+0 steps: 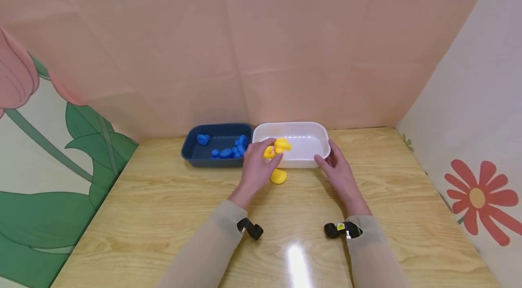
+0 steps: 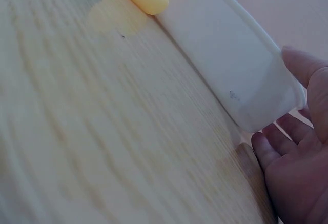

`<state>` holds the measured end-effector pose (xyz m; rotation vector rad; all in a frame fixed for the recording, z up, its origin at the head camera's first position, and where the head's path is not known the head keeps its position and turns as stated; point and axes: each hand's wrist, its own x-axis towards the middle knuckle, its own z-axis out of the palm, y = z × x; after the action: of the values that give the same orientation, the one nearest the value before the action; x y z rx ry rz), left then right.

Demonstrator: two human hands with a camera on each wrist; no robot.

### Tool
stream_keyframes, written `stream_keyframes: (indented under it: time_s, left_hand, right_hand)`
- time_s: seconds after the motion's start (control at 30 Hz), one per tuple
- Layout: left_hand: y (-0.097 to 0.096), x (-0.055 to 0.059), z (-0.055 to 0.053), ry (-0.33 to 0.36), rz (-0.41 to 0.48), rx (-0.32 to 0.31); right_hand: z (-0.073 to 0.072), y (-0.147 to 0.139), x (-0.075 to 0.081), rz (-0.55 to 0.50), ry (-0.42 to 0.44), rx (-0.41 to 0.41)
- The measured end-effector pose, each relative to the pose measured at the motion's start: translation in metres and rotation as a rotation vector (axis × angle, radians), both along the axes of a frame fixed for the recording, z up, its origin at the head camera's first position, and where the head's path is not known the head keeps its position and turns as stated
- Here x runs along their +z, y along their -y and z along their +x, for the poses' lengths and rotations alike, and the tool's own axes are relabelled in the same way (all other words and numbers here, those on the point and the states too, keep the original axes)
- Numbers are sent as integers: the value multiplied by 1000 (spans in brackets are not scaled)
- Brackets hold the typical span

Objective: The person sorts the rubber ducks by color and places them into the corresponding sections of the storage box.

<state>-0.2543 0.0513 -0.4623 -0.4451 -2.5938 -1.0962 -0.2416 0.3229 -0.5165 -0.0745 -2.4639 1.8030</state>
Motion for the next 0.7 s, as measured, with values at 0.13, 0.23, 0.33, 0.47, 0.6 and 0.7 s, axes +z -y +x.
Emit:
stream_keyframes:
  time_s: [0.13, 0.23, 0.33, 0.47, 0.6, 0.7]
  left_hand:
    - [-5, 1, -4, 4, -9, 23]
    - [-8, 2, -6, 20, -23, 34]
    - [-12, 2, -8, 37, -34, 42]
    - [-15, 1, -11, 41, -54, 52]
    - [-17, 0, -15, 37, -71, 59]
    - [-18, -2, -17, 38, -75, 65]
  right_hand:
    - [0, 1, 1, -5, 0, 3]
    - [0, 1, 1, -9, 3, -1]
    - [0, 1, 2, -5, 9, -3]
    - [1, 0, 1, 5, 5, 0]
    - [0, -1, 0, 16, -5, 3]
    - [0, -1, 0, 19, -13, 5]
